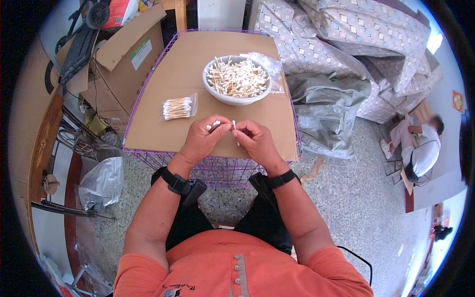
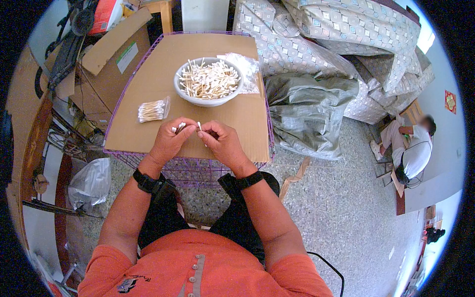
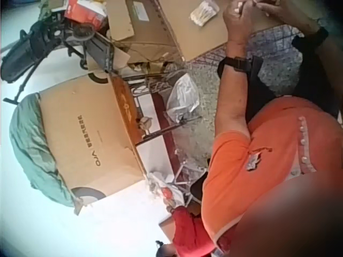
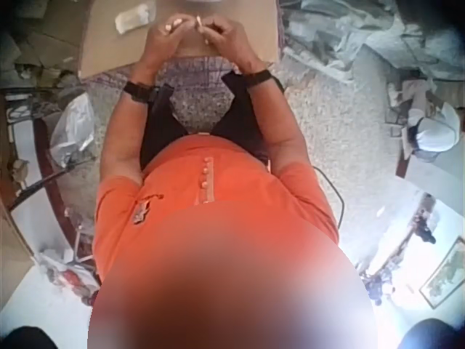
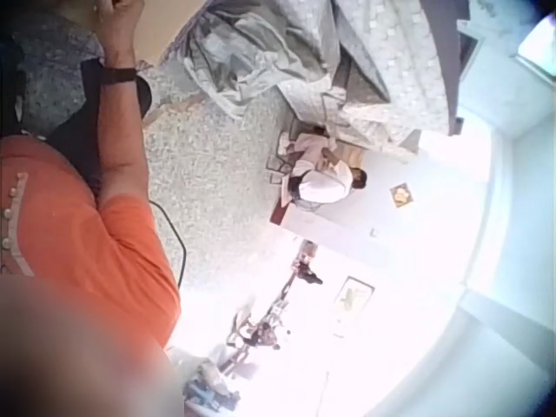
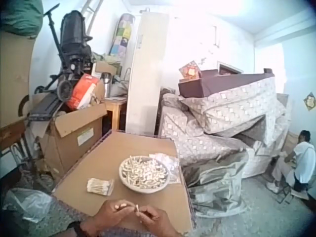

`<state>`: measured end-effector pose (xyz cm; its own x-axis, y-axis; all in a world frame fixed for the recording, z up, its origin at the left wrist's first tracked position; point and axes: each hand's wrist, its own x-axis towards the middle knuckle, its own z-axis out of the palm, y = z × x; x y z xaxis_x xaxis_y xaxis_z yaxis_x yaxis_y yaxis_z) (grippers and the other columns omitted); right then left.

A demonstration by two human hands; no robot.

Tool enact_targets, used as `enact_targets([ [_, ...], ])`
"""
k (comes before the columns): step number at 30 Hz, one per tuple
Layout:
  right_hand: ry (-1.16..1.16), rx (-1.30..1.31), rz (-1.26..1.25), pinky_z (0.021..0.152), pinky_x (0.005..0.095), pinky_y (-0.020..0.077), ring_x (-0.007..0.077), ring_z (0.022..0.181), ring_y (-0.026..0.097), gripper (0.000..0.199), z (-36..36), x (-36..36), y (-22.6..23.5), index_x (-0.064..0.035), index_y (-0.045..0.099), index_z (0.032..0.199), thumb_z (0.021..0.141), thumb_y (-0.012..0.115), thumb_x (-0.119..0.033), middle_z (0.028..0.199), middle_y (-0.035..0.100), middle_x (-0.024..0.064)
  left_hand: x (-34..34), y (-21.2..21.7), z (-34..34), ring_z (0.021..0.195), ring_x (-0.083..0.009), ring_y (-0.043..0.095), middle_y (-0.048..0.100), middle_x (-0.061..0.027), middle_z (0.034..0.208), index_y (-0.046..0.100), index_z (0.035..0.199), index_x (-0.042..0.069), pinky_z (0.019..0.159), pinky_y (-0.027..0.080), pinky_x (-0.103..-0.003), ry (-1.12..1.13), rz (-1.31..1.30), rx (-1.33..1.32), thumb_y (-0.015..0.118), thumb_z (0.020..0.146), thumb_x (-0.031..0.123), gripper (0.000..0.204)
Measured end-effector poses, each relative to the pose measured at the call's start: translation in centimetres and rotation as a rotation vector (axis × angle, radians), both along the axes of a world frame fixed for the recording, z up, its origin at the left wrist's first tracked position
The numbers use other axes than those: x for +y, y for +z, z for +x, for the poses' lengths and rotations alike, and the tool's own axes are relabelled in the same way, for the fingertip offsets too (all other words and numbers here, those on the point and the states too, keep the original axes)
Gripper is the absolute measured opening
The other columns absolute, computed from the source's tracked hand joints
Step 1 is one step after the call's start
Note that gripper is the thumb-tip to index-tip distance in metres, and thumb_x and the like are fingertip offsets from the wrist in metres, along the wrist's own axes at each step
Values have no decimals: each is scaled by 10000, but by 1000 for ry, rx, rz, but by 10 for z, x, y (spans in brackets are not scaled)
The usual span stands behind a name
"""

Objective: Packing cotton swabs into small plastic bags.

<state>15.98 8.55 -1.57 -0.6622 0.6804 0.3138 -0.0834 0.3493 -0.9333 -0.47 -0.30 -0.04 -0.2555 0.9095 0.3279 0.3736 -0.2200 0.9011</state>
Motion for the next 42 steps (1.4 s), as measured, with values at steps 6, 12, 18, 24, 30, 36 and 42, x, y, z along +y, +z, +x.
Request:
enact_targets([
  [6,5,104,-155,602,215,454,51,672,541,74,2,5,-4,-27,630,963,930,633,-93,794,605,-6,-1,0,-4,630,-46,486,552,30,679,669,967,45,571,423,-237,39,-61,-16,570,973,212,193],
  [12,-35,286,-322,672,229,493,93,723,588,176,3,9,-2,-44,538,1123,953,577,-65,868,628,36,-1,-1,-6,591,-20,373,420,73,642,643,1005,55,519,321,-198,-12,-14,-255,487,1020,253,252],
  [18,-64,309,-248,684,237,501,98,744,596,292,2,0,9,-56,475,1228,951,568,-49,893,650,72,-6,-2,-3,573,-29,360,465,43,729,570,1103,54,497,300,-191,-91,0,-556,448,1037,277,263],
  [24,-73,247,-324,710,234,503,99,768,605,313,18,-22,14,-52,488,1237,939,580,-30,895,644,58,-29,-10,17,735,-108,586,625,-47,876,561,1101,36,655,495,-248,-205,8,-869,444,1037,277,276],
  [30,-64,270,-269,756,226,502,101,846,619,193,33,-59,17,-37,581,1113,923,618,-31,910,631,11,-65,-5,42,941,-244,662,661,-133,1024,563,1123,14,869,550,-410,-368,-223,-1128,442,1030,305,328],
  [36,42,134,-347,794,233,492,95,902,598,103,43,-87,16,-18,626,1017,915,626,-31,990,630,27,-88,-8,59,922,-248,672,665,-139,1034,568,1137,27,846,558,-405,-513,-346,-1184,431,1032,321,341],
  [42,29,8,18,844,279,487,160,968,610,94,56,-105,12,-5,670,971,895,635,-47,1032,646,83,-106,-32,58,651,-152,622,662,-51,873,570,1084,69,584,510,-281,-565,-404,-1026,450,1027,333,296],
])
